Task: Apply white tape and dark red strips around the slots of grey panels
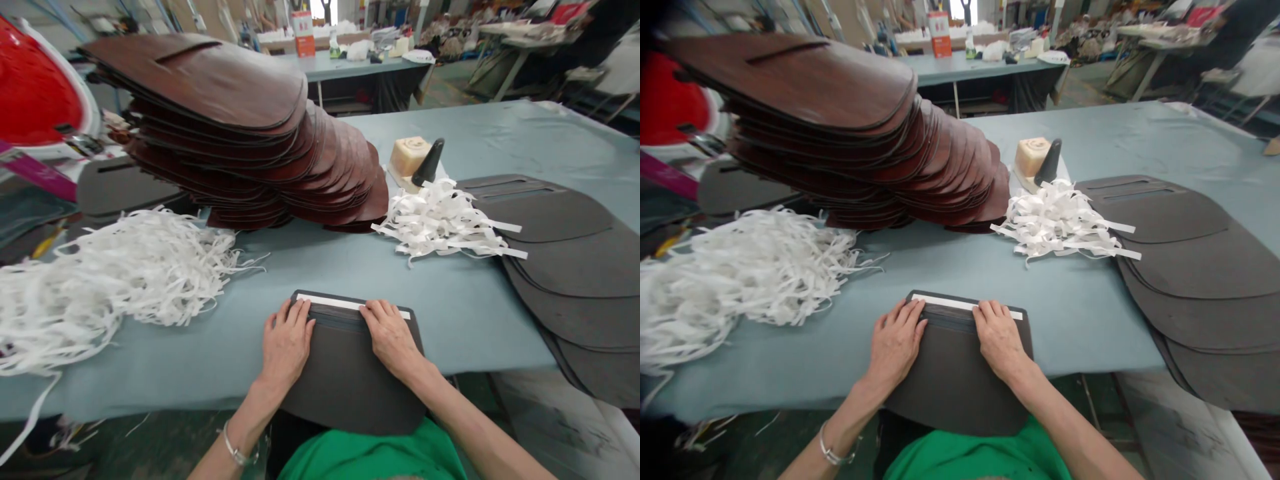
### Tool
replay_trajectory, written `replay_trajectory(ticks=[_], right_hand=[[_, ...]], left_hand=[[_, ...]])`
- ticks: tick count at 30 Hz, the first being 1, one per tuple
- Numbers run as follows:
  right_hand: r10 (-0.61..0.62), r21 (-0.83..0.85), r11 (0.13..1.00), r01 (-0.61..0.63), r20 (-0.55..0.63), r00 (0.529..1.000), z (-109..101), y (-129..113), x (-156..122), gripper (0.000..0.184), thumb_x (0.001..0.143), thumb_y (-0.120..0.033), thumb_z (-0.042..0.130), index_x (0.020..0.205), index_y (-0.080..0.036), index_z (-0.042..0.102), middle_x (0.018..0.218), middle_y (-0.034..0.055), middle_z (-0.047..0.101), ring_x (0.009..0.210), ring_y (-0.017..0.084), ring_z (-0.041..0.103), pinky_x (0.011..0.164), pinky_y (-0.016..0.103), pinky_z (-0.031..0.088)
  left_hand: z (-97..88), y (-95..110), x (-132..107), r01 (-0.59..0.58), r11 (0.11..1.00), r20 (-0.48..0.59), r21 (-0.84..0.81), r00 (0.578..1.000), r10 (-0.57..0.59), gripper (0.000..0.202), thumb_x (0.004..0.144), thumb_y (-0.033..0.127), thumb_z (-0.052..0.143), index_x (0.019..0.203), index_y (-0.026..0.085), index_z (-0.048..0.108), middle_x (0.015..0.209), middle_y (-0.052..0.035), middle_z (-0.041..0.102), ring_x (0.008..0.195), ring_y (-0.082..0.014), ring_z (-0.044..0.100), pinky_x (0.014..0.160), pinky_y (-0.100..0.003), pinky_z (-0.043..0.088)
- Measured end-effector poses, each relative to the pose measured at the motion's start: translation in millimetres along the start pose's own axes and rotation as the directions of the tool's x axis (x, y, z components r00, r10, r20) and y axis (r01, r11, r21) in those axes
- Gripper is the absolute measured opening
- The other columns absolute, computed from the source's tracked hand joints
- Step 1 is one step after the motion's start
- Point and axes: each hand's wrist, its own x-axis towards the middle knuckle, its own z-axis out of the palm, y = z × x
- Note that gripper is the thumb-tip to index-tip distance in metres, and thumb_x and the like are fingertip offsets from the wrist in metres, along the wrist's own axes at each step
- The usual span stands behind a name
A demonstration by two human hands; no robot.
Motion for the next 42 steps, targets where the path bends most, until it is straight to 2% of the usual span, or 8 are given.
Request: replay_trajectory(ticks=[8, 10, 15, 20, 24, 29, 35, 42], right_hand=[[0.092, -0.013, 0.996, -0.092, -0.039, 0.995, -6.6, 13.6, 5.8, 0.02, 0.091, -0.024, 0.044, 0.084, -0.016, 0.06, 0.098, 0.0104, 0.057, 0.092, 0.022, 0.047, 0.077, 0.033, 0.035], [0.091, -0.041, 0.995, -0.092, -0.021, 0.996, -5.6, 13.2, 15.7, 0.021, 0.091, -0.032, 0.046, 0.083, -0.016, 0.058, 0.101, 0.0116, 0.056, 0.093, 0.022, 0.048, 0.075, 0.033, 0.035], [0.14, -0.114, 0.985, -0.133, 0.057, 0.988, 0.6, 0.4, 44.6, 0.039, 0.089, -0.053, 0.043, 0.084, -0.016, 0.055, 0.079, 0.0081, 0.059, 0.08, 0.024, 0.051, 0.068, 0.034, 0.032], [-0.016, 0.14, 0.99, 0.001, 0.106, 0.994, 14.0, -30.9, 78.3, 0.019, 0.092, -0.024, 0.042, 0.095, -0.016, 0.059, 0.092, 0.0085, 0.059, 0.088, 0.021, 0.049, 0.072, 0.031, 0.033], [-0.089, 0.275, 0.959, 0.072, 0.052, 0.995, 26.8, -52.4, 94.9, 0.029, 0.083, -0.005, 0.043, 0.103, -0.019, 0.06, 0.102, 0.0075, 0.055, 0.092, 0.019, 0.046, 0.075, 0.028, 0.034], [-0.148, 0.119, 0.981, 0.154, -0.051, 0.988, 34.0, -61.2, 92.1, 0.023, 0.085, -0.009, 0.046, 0.102, -0.016, 0.06, 0.099, 0.0088, 0.054, 0.089, 0.02, 0.043, 0.074, 0.031, 0.035], [-0.165, 0.022, 0.986, 0.167, -0.069, 0.984, 30.5, -65.5, 82.8, 0.023, 0.088, -0.011, 0.042, 0.102, -0.011, 0.061, 0.092, 0.0118, 0.056, 0.087, 0.023, 0.044, 0.074, 0.036, 0.035], [-0.204, -0.045, 0.978, 0.203, -0.02, 0.979, 9.4, -27.5, 51.5, 0.024, 0.086, -0.009, 0.046, 0.104, -0.011, 0.062, 0.093, 0.0123, 0.058, 0.087, 0.023, 0.046, 0.071, 0.035, 0.037]], left_hand=[[3.9, 5.6, -6.0, 0.062, 0.996, -0.023, -0.068, 0.998, -0.064, 0.04, 0.092, 0.028, 0.043, 0.131, 0.021, 0.046, 0.131, -0.0067, 0.054, 0.126, -0.027, 0.042, 0.099, -0.045, 0.036], [4.1, 4.4, -5.6, 0.07, 0.992, -0.033, -0.105, 0.997, -0.074, 0.04, 0.092, 0.028, 0.042, 0.131, 0.02, 0.046, 0.132, -0.0069, 0.053, 0.126, -0.0259, 0.041, 0.102, -0.044, 0.034], [4.1, 2.1, -4.6, 0.083, 0.984, -0.033, -0.159, 0.995, -0.089, 0.041, 0.091, 0.028, 0.044, 0.13, 0.018, 0.044, 0.132, -0.0079, 0.052, 0.127, -0.0248, 0.04, 0.103, -0.044, 0.034], [3.9, 2.1, -5.5, 0.077, 0.979, -0.046, -0.19, 0.995, -0.087, 0.038, 0.09, 0.026, 0.044, 0.128, 0.018, 0.045, 0.131, -0.0094, 0.051, 0.126, -0.0259, 0.04, 0.103, -0.046, 0.034], [3.7, -0.6, -4.8, 0.085, 0.97, -0.052, -0.226, 0.994, -0.1, 0.037, 0.089, 0.024, 0.046, 0.126, 0.018, 0.046, 0.131, -0.0101, 0.049, 0.124, -0.026, 0.041, 0.102, -0.047, 0.035], [4.9, -6.7, 6.0, 0.047, 0.962, -0.106, -0.268, 0.991, -0.078, 0.036, 0.09, 0.017, 0.041, 0.126, 0.018, 0.045, 0.137, -0.0105, 0.044, 0.128, -0.0228, 0.037, 0.104, -0.045, 0.033], [10.5, -7.6, 14.2, 0.013, 0.981, -0.059, -0.192, 0.998, -0.025, 0.038, 0.09, 0.015, 0.038, 0.126, 0.02, 0.048, 0.128, -0.0071, 0.055, 0.128, -0.0225, 0.039, 0.105, -0.044, 0.03], [13.2, -4.8, 11.4, 0.031, 0.992, -0.073, -0.125, 0.997, -0.04, 0.041, 0.089, 0.013, 0.039, 0.127, 0.021, 0.049, 0.128, -0.0065, 0.056, 0.129, -0.0233, 0.038, 0.105, -0.045, 0.028]])
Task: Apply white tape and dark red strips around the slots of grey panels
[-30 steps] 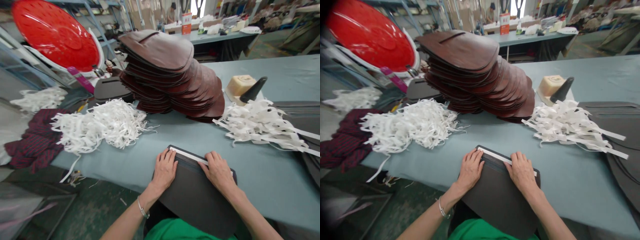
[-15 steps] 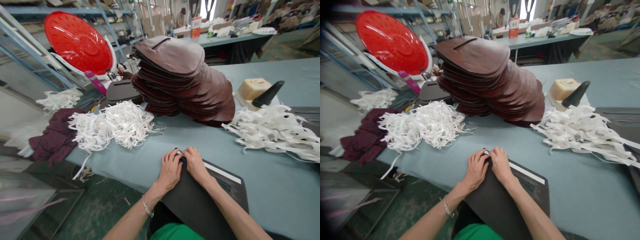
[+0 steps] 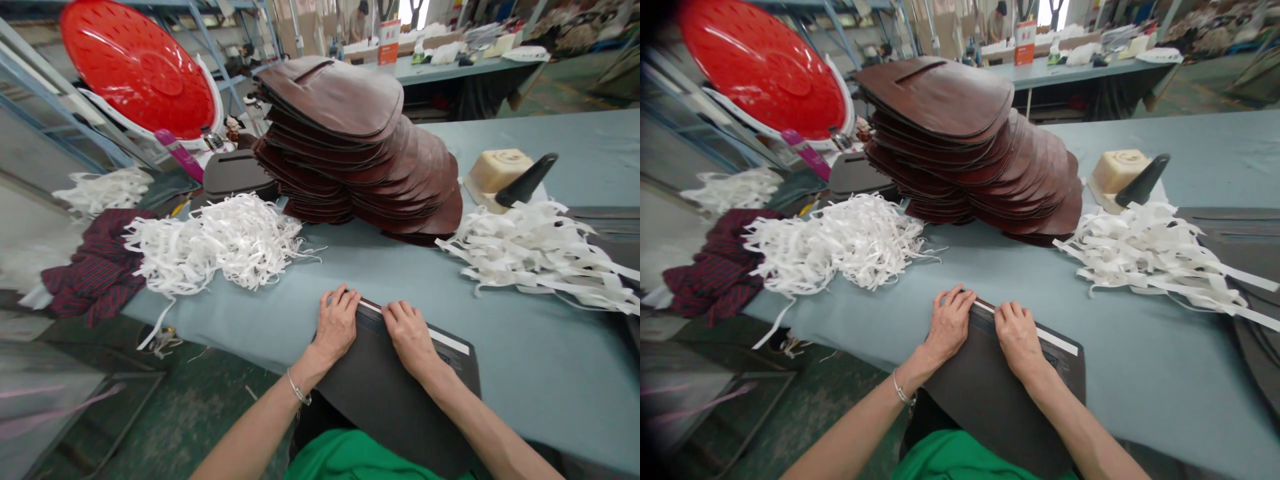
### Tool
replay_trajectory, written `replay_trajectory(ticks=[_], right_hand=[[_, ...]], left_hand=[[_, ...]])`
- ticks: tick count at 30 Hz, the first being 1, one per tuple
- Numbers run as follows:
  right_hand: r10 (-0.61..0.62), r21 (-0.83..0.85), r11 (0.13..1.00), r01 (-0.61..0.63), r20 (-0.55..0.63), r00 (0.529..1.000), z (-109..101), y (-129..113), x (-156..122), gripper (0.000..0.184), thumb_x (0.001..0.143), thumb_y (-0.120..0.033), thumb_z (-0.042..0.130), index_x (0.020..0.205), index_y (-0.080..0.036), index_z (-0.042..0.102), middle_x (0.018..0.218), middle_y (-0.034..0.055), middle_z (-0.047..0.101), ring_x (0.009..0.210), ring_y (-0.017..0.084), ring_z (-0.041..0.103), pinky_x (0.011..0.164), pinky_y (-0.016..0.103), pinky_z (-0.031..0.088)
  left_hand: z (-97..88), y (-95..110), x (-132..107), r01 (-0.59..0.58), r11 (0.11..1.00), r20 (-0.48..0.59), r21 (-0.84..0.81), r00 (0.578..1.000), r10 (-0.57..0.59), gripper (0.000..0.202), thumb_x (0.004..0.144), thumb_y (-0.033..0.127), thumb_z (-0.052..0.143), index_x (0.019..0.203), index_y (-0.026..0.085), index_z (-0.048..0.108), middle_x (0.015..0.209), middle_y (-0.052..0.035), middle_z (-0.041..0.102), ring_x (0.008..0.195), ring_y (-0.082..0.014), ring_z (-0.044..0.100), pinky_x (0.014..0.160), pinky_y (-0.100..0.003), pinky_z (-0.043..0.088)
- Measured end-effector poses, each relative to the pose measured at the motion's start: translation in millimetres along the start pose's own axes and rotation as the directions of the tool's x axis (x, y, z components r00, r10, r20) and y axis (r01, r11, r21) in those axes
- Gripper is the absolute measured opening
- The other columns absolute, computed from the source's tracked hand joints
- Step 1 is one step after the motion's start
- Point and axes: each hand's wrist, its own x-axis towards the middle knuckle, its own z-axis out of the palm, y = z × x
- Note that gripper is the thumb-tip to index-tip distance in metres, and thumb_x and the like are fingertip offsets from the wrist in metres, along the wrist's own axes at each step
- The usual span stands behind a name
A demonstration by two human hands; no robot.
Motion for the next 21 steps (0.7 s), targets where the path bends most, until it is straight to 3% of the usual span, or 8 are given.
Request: replay_trajectory(ticks=[8, 11, 16, 21], right_hand=[[-0.002, -0.054, 0.999, 0.003, 0.008, 1.0, -16.9, 67.3, -100.1, 0.034, 0.084, -0.004, 0.041, 0.111, -0.01, 0.059, 0.102, 0.0136, 0.06, 0.092, 0.023, 0.047, 0.072, 0.034, 0.039], [0.017, -0.033, 0.999, -0.016, 0.011, 1.0, -23.0, 82.4, -119.5, 0.035, 0.08, -0.002, 0.042, 0.108, -0.012, 0.061, 0.101, 0.013, 0.06, 0.093, 0.022, 0.048, 0.073, 0.034, 0.039], [0.122, 0.044, 0.992, -0.122, 0.011, 0.993, -25.5, 81.6, -92.9, 0.023, 0.084, -0.009, 0.042, 0.083, -0.016, 0.064, 0.087, 0.0091, 0.06, 0.084, 0.02, 0.048, 0.071, 0.032, 0.037], [0.119, 0.156, 0.981, -0.112, -0.039, 0.992, -6.2, 41.0, -37.4, 0.027, 0.088, -0.011, 0.039, 0.103, -0.015, 0.061, 0.094, 0.0091, 0.059, 0.087, 0.02, 0.047, 0.073, 0.031, 0.037]], left_hand=[[-1.2, 1.2, -0.6, -0.001, 1.0, 0.0, 0.021, 1.0, 0.001, 0.04, 0.089, 0.014, 0.038, 0.127, 0.021, 0.051, 0.13, -0.0064, 0.055, 0.129, -0.024, 0.038, 0.105, -0.046, 0.027], [-0.9, 1.7, -0.9, -0.003, 1.0, -0.002, 0.021, 1.0, 0.003, 0.041, 0.089, 0.014, 0.039, 0.127, 0.021, 0.051, 0.129, -0.0069, 0.056, 0.128, -0.0241, 0.039, 0.105, -0.046, 0.028], [-2.4, 1.5, -0.3, -0.022, 1.0, -0.009, 0.016, 1.0, 0.022, 0.041, 0.089, 0.012, 0.038, 0.127, 0.021, 0.052, 0.128, -0.0083, 0.056, 0.129, -0.0245, 0.038, 0.104, -0.045, 0.03], [-3.6, 14.9, -3.0, -0.159, 0.986, 0.031, -0.049, 0.987, 0.16, 0.042, 0.09, 0.013, 0.036, 0.129, 0.022, 0.049, 0.127, -0.0081, 0.056, 0.122, -0.0201, 0.045, 0.101, -0.039, 0.035]])
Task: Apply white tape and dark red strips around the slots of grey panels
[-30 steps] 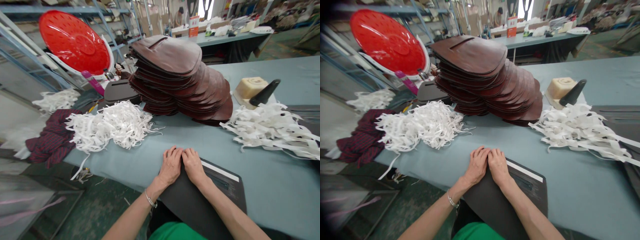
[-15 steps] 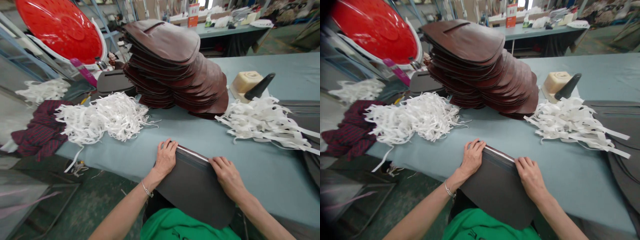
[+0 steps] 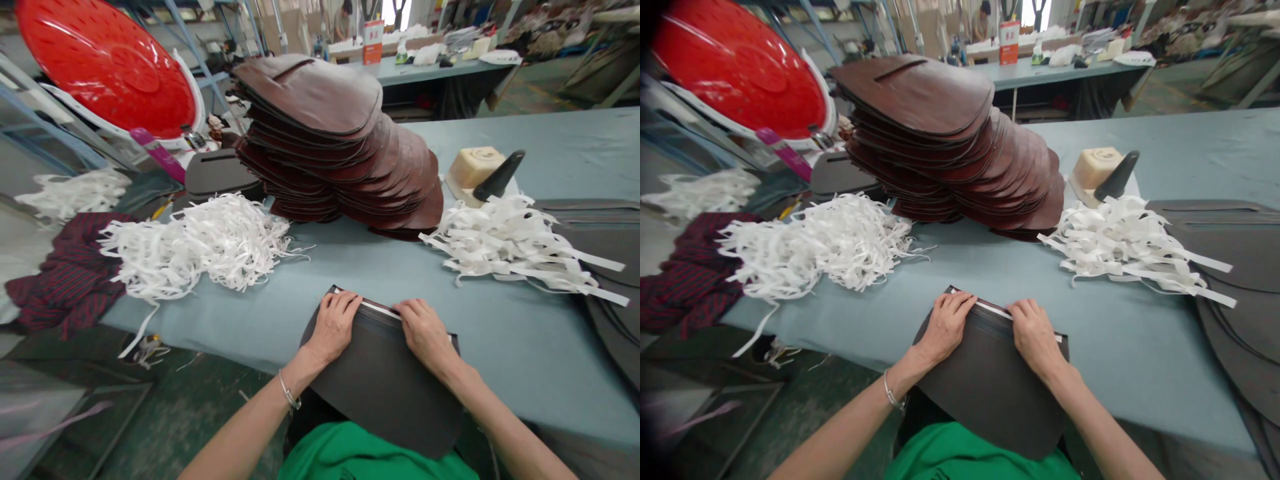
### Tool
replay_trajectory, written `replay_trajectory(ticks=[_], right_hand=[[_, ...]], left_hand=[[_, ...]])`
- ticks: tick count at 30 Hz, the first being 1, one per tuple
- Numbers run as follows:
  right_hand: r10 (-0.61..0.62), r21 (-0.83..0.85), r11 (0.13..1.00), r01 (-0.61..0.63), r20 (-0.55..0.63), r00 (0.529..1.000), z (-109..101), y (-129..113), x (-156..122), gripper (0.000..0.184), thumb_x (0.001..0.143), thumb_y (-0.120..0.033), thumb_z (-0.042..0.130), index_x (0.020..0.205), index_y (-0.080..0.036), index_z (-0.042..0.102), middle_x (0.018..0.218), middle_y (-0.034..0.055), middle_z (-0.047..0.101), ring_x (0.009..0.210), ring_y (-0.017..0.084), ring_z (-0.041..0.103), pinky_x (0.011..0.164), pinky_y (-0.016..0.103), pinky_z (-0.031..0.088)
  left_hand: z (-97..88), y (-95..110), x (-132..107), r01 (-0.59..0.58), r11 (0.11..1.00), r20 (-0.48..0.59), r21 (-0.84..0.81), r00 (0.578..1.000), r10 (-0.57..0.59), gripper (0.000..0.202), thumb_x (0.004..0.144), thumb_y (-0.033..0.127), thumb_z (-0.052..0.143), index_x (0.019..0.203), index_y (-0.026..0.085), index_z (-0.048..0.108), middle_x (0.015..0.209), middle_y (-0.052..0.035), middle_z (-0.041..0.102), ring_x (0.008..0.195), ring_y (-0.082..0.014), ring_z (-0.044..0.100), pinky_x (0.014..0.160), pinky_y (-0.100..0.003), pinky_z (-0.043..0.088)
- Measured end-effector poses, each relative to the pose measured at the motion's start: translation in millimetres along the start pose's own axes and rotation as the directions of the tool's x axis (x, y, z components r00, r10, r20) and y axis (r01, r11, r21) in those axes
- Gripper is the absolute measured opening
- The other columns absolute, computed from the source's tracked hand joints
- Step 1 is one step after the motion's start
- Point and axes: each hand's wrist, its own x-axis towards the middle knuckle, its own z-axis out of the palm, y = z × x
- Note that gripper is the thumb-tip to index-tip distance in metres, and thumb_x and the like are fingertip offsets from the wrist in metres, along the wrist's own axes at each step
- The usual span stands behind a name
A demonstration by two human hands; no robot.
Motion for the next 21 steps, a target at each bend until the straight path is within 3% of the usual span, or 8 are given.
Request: replay_trajectory(ticks=[5, 9, 13, 17, 21], right_hand=[[-0.022, -0.073, 0.997, 0.024, 0.035, 0.999, 12.9, -29.5, 15.2, 0.023, 0.088, -0.01, 0.042, 0.098, -0.014, 0.062, 0.093, 0.0102, 0.057, 0.087, 0.021, 0.044, 0.076, 0.032, 0.035], [-0.029, -0.13, 0.991, 0.036, 0.05, 0.998, 8.7, -28.1, 6.9, 0.021, 0.088, -0.01, 0.044, 0.099, -0.012, 0.062, 0.092, 0.0104, 0.057, 0.086, 0.021, 0.044, 0.076, 0.032, 0.035], [-0.046, -0.147, 0.988, 0.046, 0.001, 0.999, 9.5, -20.2, 7.9, 0.019, 0.088, -0.011, 0.045, 0.092, -0.014, 0.063, 0.088, 0.0092, 0.057, 0.085, 0.021, 0.045, 0.074, 0.032, 0.034], [-0.038, -0.09, 0.995, 0.036, -0.022, 0.999, 13.7, -11.1, 30.0, 0.018, 0.089, -0.019, 0.046, 0.077, -0.018, 0.061, 0.08, 0.0064, 0.056, 0.08, 0.02, 0.047, 0.07, 0.031, 0.033], [-0.048, 0.013, 0.999, 0.048, -0.002, 0.999, 20.9, -16.8, 62.4, 0.02, 0.09, -0.027, 0.046, 0.079, -0.019, 0.06, 0.081, 0.0053, 0.057, 0.082, 0.018, 0.051, 0.071, 0.03, 0.037]], left_hand=[[10.5, 21.4, -0.3, 0.033, 0.999, 0.021, 0.005, 0.999, -0.033, 0.042, 0.09, 0.013, 0.035, 0.13, 0.017, 0.047, 0.13, -0.0097, 0.054, 0.125, -0.023, 0.044, 0.1, -0.04, 0.036], [13.1, 28.6, -0.5, 0.043, 0.998, 0.003, 0.042, 0.999, -0.044, 0.041, 0.089, 0.013, 0.038, 0.129, 0.017, 0.048, 0.128, -0.0104, 0.055, 0.124, -0.0235, 0.044, 0.101, -0.042, 0.035], [4.4, 25.9, 2.2, 0.041, 0.999, -0.023, 0.016, 0.999, -0.04, 0.036, 0.089, 0.016, 0.041, 0.123, 0.02, 0.052, 0.122, -0.0091, 0.058, 0.118, -0.0214, 0.048, 0.1, -0.04, 0.036], [-6.4, -10.0, 18.0, 0.149, 0.988, -0.091, -0.047, 0.984, -0.153, 0.026, 0.091, 0.017, 0.039, 0.107, 0.022, 0.059, 0.103, -0.0061, 0.062, 0.1, -0.0178, 0.055, 0.096, -0.038, 0.037], [-16.7, -81.5, 43.9, 0.395, 0.918, -0.248, 0.039, 0.894, -0.374, 0.03, 0.089, 0.015, 0.042, 0.117, 0.019, 0.053, 0.115, -0.0091, 0.056, 0.108, -0.0212, 0.05, 0.094, -0.039, 0.037]])
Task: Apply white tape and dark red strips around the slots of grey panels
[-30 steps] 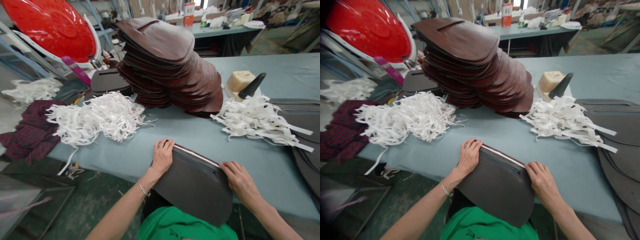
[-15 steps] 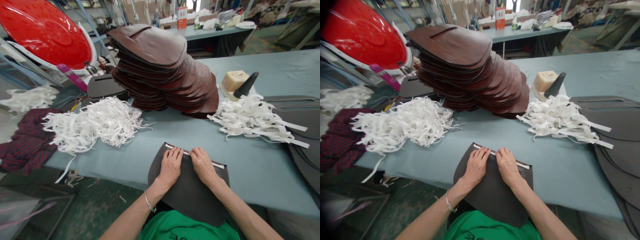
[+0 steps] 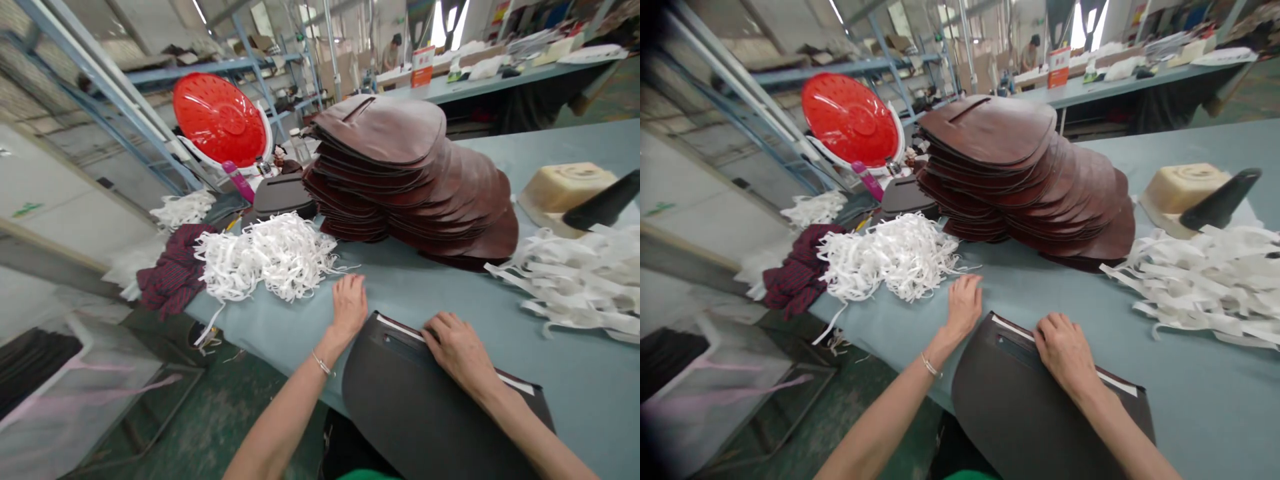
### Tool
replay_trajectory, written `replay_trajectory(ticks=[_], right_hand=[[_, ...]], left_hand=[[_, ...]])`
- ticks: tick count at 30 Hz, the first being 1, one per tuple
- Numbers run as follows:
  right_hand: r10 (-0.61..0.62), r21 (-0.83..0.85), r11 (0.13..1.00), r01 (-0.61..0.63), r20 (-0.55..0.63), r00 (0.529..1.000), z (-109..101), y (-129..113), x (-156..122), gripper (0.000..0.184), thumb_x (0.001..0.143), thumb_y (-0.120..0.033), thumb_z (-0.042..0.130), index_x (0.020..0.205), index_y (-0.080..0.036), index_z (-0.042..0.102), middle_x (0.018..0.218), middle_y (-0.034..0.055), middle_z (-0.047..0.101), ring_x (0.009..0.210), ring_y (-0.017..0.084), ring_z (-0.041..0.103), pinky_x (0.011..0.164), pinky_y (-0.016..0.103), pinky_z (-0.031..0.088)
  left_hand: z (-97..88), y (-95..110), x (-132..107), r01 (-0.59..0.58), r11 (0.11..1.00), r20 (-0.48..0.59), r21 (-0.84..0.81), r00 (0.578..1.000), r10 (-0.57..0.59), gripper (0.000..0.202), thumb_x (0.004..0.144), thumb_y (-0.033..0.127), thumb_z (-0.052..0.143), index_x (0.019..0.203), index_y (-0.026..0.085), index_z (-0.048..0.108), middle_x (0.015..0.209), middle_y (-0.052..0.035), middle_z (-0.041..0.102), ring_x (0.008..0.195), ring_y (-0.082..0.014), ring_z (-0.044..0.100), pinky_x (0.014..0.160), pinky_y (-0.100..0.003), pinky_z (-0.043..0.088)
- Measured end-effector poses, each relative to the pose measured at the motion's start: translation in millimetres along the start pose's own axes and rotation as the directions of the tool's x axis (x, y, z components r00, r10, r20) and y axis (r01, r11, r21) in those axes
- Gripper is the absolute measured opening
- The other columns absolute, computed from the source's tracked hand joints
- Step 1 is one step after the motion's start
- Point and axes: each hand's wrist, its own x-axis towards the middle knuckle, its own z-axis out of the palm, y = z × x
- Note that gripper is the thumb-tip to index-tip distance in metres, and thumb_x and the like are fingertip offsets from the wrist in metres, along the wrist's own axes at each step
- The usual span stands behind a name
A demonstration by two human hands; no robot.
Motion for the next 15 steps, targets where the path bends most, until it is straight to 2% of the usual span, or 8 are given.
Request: replay_trajectory(ticks=[2, 5, 7, 10, 12, 15], right_hand=[[-0.01, 0.062, 0.998, 0.008, 0.028, 1.0, 4.6, -10.6, 16.3, 0.02, 0.091, -0.026, 0.043, 0.085, -0.019, 0.061, 0.084, 0.0053, 0.058, 0.08, 0.017, 0.054, 0.071, 0.028, 0.039], [0.001, 0.149, 0.989, -0.008, 0.047, 0.999, 10.3, -31.2, 39.3, 0.021, 0.091, -0.023, 0.04, 0.097, -0.018, 0.06, 0.094, 0.0061, 0.059, 0.079, 0.015, 0.058, 0.07, 0.026, 0.043], [0.015, 0.182, 0.983, -0.017, 0.014, 1.0, 12.7, -43.6, 53.6, 0.025, 0.091, -0.02, 0.039, 0.109, -0.017, 0.056, 0.106, 0.0082, 0.058, 0.086, 0.015, 0.059, 0.073, 0.025, 0.045], [0.001, 0.2, 0.98, 0.006, -0.038, 0.999, 16.5, -57.4, 73.8, 0.038, 0.089, -0.013, 0.037, 0.126, -0.017, 0.046, 0.127, 0.0119, 0.048, 0.1, 0.017, 0.058, 0.079, 0.026, 0.047], [-0.013, 0.195, 0.981, 0.011, 0.009, 1.0, 20.7, -64.1, 87.5, 0.047, 0.088, -0.009, 0.034, 0.133, -0.018, 0.039, 0.137, 0.0131, 0.04, 0.105, 0.018, 0.057, 0.081, 0.027, 0.046], [0.002, 0.179, 0.984, -0.023, 0.116, 0.993, 29.4, -72.5, 110.7, 0.052, 0.085, -0.006, 0.034, 0.136, -0.019, 0.037, 0.14, 0.0138, 0.037, 0.101, 0.018, 0.059, 0.08, 0.027, 0.046]], left_hand=[[3.1, -25.6, 23.2, 0.055, 0.994, -0.024, 0.091, 0.998, -0.053, 0.033, 0.087, 0.016, 0.046, 0.12, 0.017, 0.051, 0.122, -0.0123, 0.053, 0.112, -0.0259, 0.047, 0.093, -0.043, 0.036], [6.6, -44.5, 40.1, 0.039, 0.988, 0.018, 0.151, 0.999, -0.042, 0.019, 0.087, 0.02, 0.048, 0.102, 0.016, 0.059, 0.113, -0.0124, 0.057, 0.112, -0.029, 0.047, 0.092, -0.047, 0.035], [8.1, -43.1, 37.3, -0.008, 0.991, 0.041, 0.131, 0.999, 0.003, 0.016, 0.09, 0.02, 0.045, 0.091, 0.018, 0.061, 0.103, -0.0091, 0.061, 0.109, -0.0262, 0.049, 0.094, -0.046, 0.033], [9.8, -30.8, 20.3, -0.097, 0.995, 0.036, 0.023, 0.995, 0.097, 0.019, 0.093, 0.022, 0.04, 0.094, 0.02, 0.059, 0.101, -0.0053, 0.062, 0.109, -0.0209, 0.049, 0.098, -0.042, 0.03], [11.0, -24.1, 9.4, -0.129, 0.99, 0.028, -0.063, 0.991, 0.131, 0.02, 0.094, 0.022, 0.038, 0.095, 0.02, 0.058, 0.1, -0.0041, 0.063, 0.106, -0.0185, 0.051, 0.097, -0.04, 0.03], [12.6, -23.1, 4.0, -0.092, 0.99, 0.007, -0.104, 0.996, 0.093, 0.02, 0.094, 0.021, 0.037, 0.096, 0.02, 0.057, 0.098, -0.0036, 0.063, 0.101, -0.017, 0.053, 0.096, -0.038, 0.031]])
